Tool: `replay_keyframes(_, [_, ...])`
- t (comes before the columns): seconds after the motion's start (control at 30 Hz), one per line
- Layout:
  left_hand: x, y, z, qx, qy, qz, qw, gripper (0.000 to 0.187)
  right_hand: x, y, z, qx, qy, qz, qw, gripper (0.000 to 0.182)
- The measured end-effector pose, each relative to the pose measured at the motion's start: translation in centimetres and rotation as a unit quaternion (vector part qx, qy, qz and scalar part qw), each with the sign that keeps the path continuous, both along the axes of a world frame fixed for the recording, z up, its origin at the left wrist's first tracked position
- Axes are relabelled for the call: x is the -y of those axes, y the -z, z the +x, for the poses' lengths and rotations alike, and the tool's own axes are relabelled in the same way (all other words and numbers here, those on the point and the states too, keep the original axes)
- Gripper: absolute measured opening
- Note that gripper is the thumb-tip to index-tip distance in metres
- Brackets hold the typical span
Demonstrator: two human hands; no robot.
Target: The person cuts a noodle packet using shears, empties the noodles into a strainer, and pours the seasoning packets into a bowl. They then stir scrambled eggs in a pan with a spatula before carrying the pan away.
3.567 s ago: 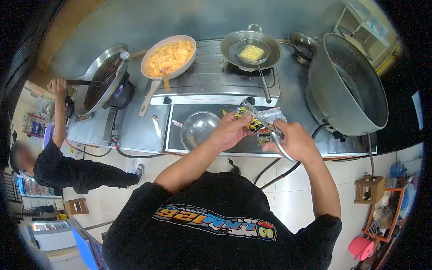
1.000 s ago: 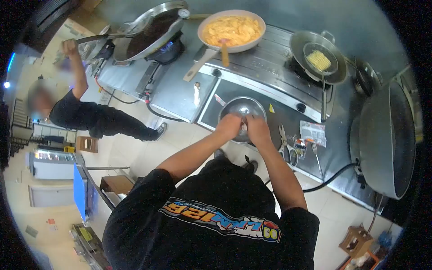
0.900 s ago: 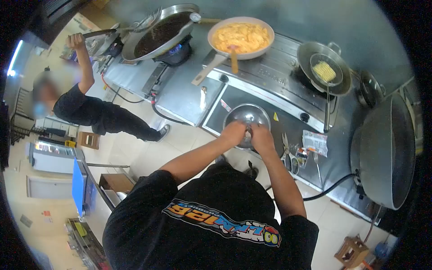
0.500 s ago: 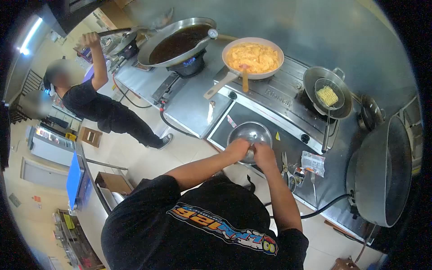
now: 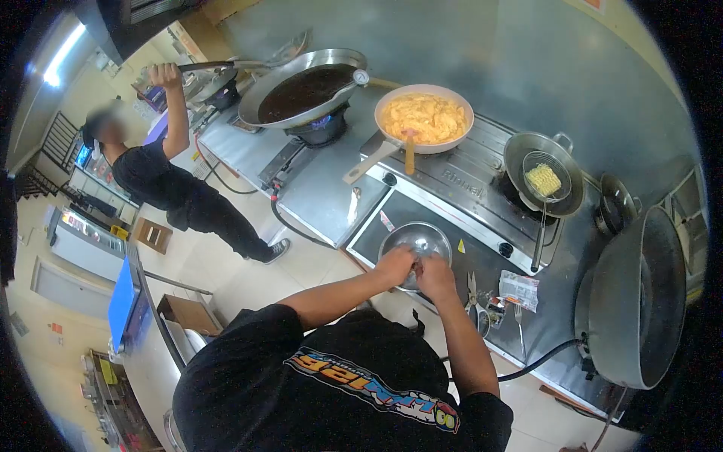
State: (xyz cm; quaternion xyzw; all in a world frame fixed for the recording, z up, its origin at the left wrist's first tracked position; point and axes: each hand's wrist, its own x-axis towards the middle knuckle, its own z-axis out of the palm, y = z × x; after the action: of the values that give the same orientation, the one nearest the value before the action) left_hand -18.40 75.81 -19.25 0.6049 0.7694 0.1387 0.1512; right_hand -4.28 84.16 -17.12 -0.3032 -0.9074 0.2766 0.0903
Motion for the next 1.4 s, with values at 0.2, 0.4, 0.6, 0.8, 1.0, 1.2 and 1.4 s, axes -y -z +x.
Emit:
replay_keyframes(0.2, [0.2,-0.3,0.7,-0.033,0.006,-0.010,0.999,0.014,0.3,0.8,0.3,0.037,-0.018,-0.017,0.999,0.018])
replay_keyframes(0.4, [0.3,-0.4,0.5,-0.073,0.059,0.080,0.992,0.009,-0.6,3.8,0.4,0.050,-0.009,0.073,0.996,0.016])
replay_keyframes(0.6, [-0.3,-0.9,-0.6,-0.049,0.117,0.055,0.990,0.009,-0.6,1.1,1.6,0.049,0.013,0.009,0.999,0.016])
replay_keyframes(0.8, [-1.2,-3.0,-0.1,-0.016,0.103,-0.018,0.994,0.015,-0.8,1.2,2.8,0.026,0.047,-0.013,0.998,0.016])
replay_keyframes(1.0, [-4.1,-7.9,2.7,-0.066,0.262,0.125,0.955,0.030,-0.3,2.6,5.4,-0.131,0.105,-0.125,0.978,0.022])
replay_keyframes(1.2, [-11.1,-9.1,11.8,0.136,0.267,0.085,0.950,0.039,3.7,3.6,11.4,-0.352,0.167,-0.385,0.837,0.029])
replay_keyframes(1.4, [-17.1,-1.3,22.1,0.031,0.255,0.039,0.966,0.073,10.0,5.1,22.8,-0.479,0.374,-0.521,0.599,0.016])
